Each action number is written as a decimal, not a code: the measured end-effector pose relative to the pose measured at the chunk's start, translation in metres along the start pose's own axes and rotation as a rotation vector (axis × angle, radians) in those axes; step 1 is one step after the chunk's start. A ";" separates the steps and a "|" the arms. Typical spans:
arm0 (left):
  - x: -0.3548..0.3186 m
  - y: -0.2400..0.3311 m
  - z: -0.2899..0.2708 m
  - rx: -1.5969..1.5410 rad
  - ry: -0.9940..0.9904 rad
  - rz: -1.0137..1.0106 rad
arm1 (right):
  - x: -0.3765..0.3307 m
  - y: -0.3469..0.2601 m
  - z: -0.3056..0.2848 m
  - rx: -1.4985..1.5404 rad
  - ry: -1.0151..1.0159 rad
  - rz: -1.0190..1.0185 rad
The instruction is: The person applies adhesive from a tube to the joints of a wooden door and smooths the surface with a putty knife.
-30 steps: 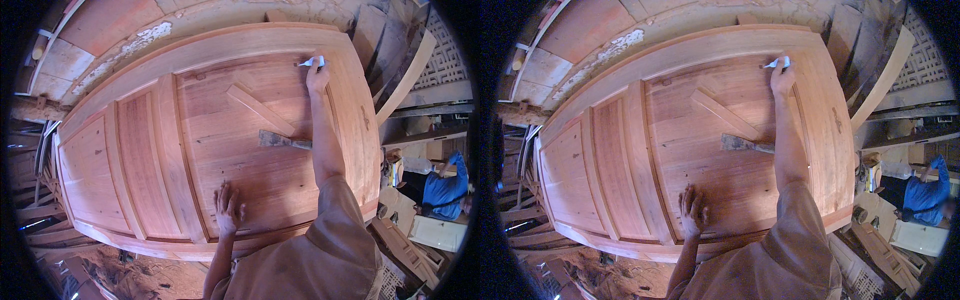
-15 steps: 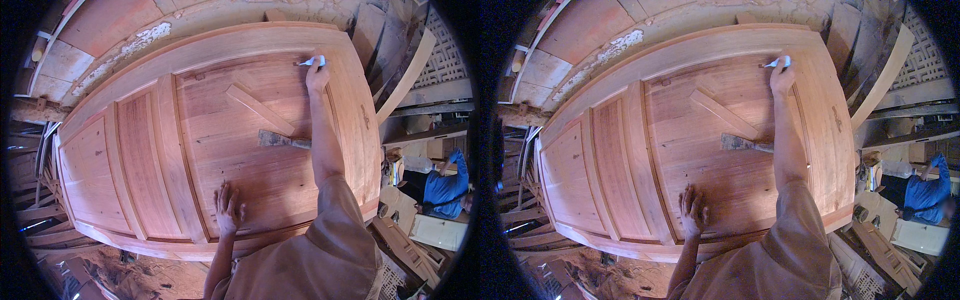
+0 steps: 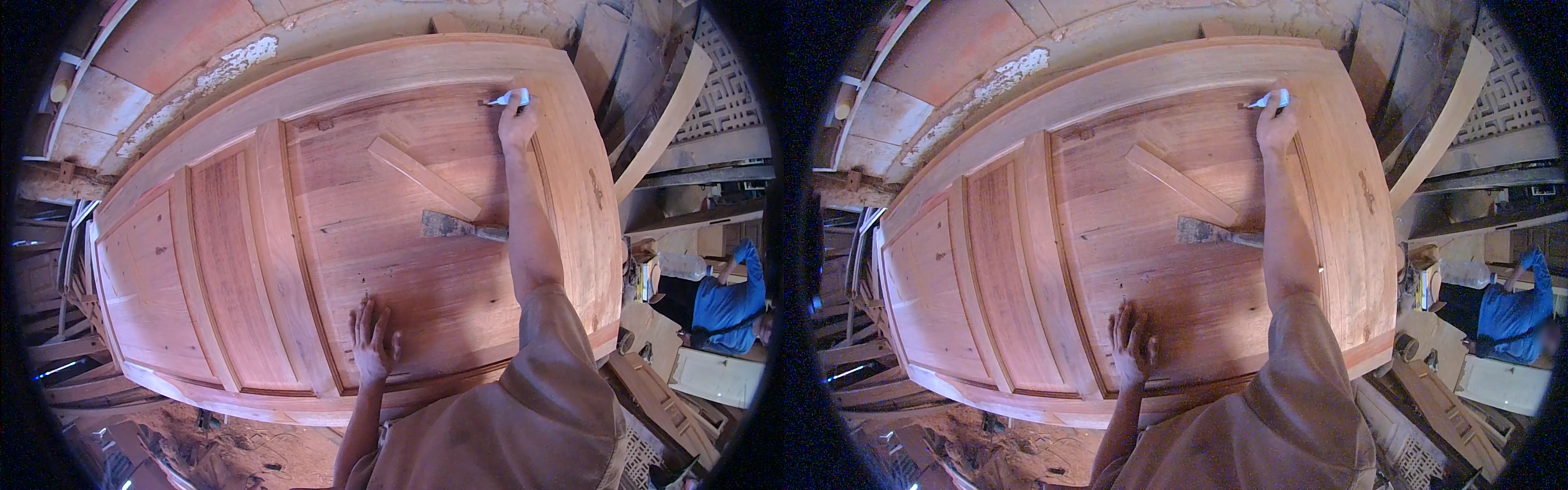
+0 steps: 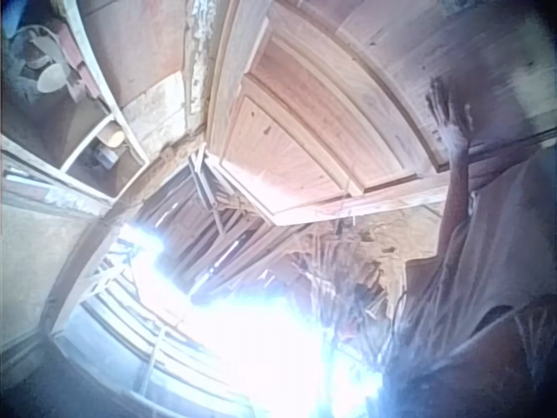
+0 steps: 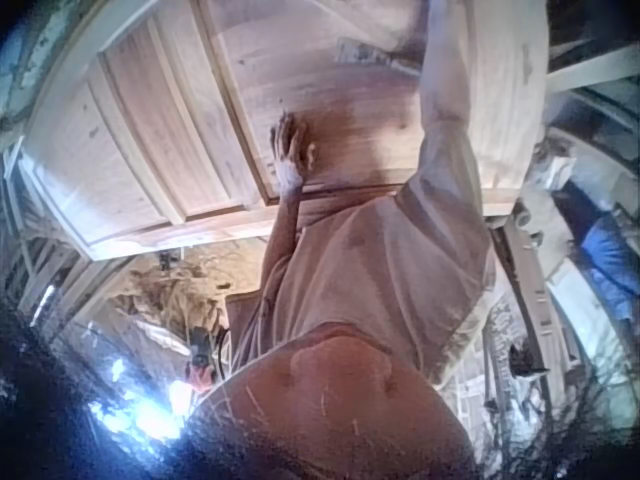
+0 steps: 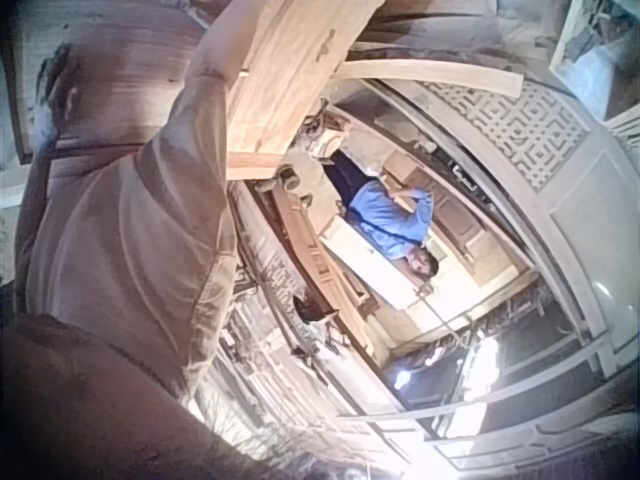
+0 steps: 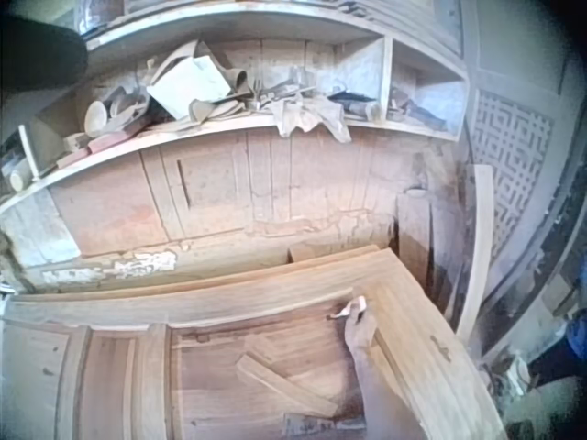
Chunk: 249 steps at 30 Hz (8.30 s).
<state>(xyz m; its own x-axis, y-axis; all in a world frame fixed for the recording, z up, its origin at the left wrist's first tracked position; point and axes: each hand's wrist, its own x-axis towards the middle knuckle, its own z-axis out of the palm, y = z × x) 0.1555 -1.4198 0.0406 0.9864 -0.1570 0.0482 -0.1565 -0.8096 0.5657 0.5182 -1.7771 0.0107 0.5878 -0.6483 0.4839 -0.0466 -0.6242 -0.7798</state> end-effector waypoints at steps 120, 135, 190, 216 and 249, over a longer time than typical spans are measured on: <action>-0.109 0.007 -0.059 -1.231 0.488 -0.314 | -0.269 -0.122 -0.220 -0.038 -0.940 -0.358; -0.212 -0.058 -0.147 -1.084 0.715 -0.465 | -0.303 -0.142 -0.266 -0.538 -0.832 -0.322; -0.293 -0.327 -0.354 -0.975 0.446 -0.515 | -0.596 -0.359 -0.089 0.104 -0.578 0.137; -0.302 -0.216 -0.295 -0.859 0.655 -0.851 | -0.201 -0.103 -0.017 -0.950 -0.708 -0.269; -0.285 -0.418 -0.388 -0.753 0.512 -0.555 | -0.585 -0.456 -0.054 0.524 -1.093 0.743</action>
<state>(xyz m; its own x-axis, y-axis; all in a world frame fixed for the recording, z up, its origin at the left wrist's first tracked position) -0.0408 -0.8169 0.1099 0.8412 0.5245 -0.1316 0.2194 -0.1088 0.9695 0.1517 -1.1366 0.1050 0.8891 0.0597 -0.4539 -0.4577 0.0947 -0.8840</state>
